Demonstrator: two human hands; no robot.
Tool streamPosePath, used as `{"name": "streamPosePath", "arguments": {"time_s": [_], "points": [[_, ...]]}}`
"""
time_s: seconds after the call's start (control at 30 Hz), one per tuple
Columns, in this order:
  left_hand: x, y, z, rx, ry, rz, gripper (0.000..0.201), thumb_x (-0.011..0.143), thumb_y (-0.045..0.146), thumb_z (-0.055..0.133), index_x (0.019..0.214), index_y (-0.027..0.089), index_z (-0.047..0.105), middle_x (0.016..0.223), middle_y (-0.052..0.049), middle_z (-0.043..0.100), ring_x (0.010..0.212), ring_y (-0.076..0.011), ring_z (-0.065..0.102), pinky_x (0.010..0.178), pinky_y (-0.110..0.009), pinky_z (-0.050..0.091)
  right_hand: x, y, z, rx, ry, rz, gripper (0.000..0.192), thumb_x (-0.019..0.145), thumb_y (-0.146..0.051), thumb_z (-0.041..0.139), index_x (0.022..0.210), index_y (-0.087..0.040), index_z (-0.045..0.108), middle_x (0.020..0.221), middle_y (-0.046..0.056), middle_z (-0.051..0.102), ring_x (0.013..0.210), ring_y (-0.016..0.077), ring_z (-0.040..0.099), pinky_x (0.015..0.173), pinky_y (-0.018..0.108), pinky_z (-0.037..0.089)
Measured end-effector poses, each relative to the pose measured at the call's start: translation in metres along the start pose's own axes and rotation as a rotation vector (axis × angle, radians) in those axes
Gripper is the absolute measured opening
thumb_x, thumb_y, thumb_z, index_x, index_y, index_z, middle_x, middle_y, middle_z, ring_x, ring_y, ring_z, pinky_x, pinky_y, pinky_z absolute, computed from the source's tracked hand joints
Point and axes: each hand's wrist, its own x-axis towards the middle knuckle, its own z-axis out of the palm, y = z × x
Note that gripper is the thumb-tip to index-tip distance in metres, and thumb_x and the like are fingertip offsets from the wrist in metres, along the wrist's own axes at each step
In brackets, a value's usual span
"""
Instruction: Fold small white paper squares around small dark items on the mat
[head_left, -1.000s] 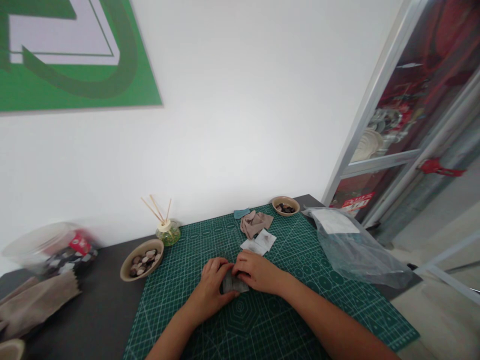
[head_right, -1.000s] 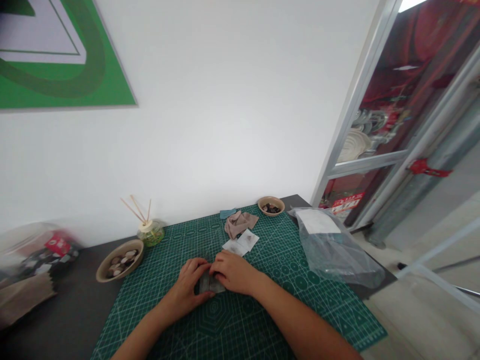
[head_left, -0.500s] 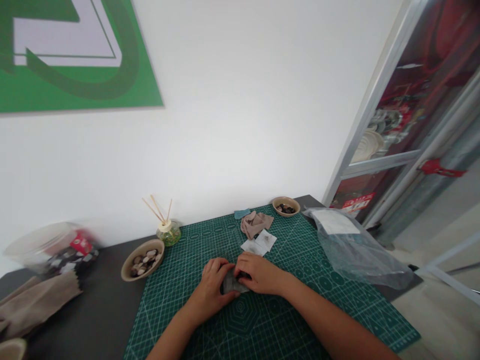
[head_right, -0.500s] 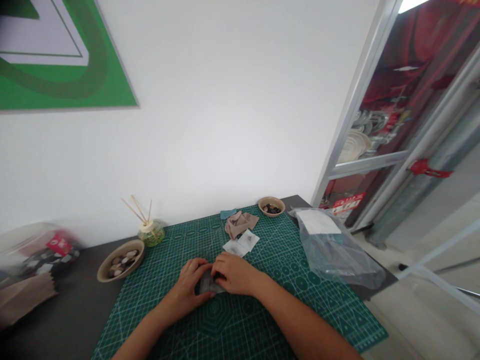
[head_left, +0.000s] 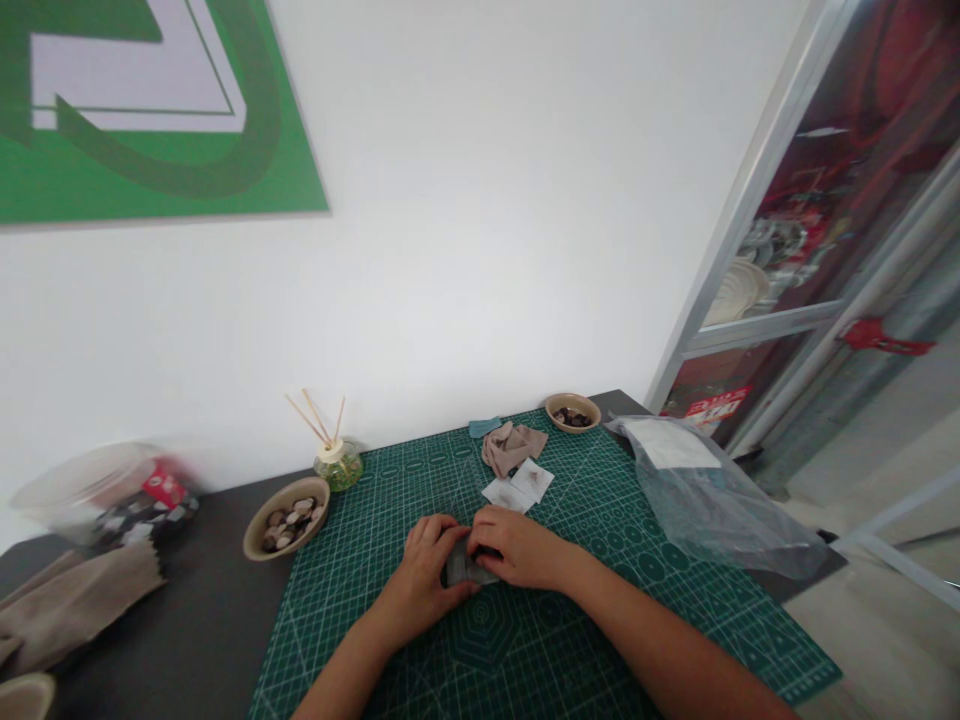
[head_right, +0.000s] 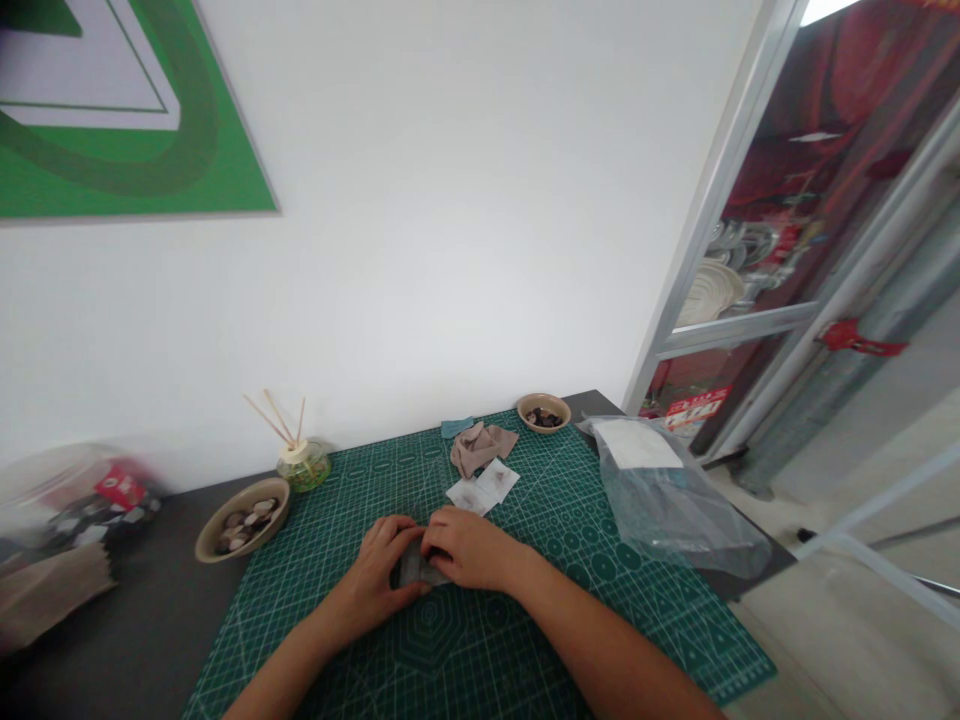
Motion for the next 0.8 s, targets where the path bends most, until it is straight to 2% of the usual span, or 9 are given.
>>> {"name": "streamPosePath", "arguments": {"time_s": [0.5, 0.7, 0.8], "points": [[0.0013, 0.0041, -0.0031, -0.003, -0.037, -0.020, 0.047, 0.068, 0.019, 0.074, 0.112, 0.022, 0.056, 0.112, -0.007, 0.052, 0.108, -0.0277, 0.045, 0.095, -0.044, 0.038, 0.0002, 0.0022, 0.0044, -0.016, 0.060, 0.001, 0.015, 0.082, -0.010, 0.058, 0.096, -0.014, 0.063, 0.094, 0.006, 0.058, 0.090, 0.0175, 0.052, 0.081, 0.028, 0.044], [0.0005, 0.0019, -0.0019, -0.001, -0.022, -0.017, 0.046, 0.070, 0.023, 0.073, 0.113, 0.024, 0.056, 0.114, -0.006, 0.051, 0.109, -0.0282, 0.045, 0.096, -0.046, 0.037, -0.0005, 0.0001, 0.0023, 0.009, 0.006, -0.021, 0.014, 0.082, -0.011, 0.058, 0.095, -0.015, 0.064, 0.094, 0.006, 0.058, 0.089, 0.0171, 0.053, 0.080, 0.028, 0.044], [0.0000, -0.0001, -0.0003, -0.002, -0.019, -0.008, 0.046, 0.070, 0.023, 0.073, 0.113, 0.022, 0.056, 0.113, -0.006, 0.051, 0.108, -0.0275, 0.045, 0.096, -0.045, 0.038, 0.0002, -0.0016, 0.0016, 0.007, 0.011, 0.009, 0.018, 0.083, -0.011, 0.057, 0.100, -0.014, 0.062, 0.097, 0.008, 0.059, 0.092, 0.0183, 0.053, 0.082, 0.030, 0.044]]}}
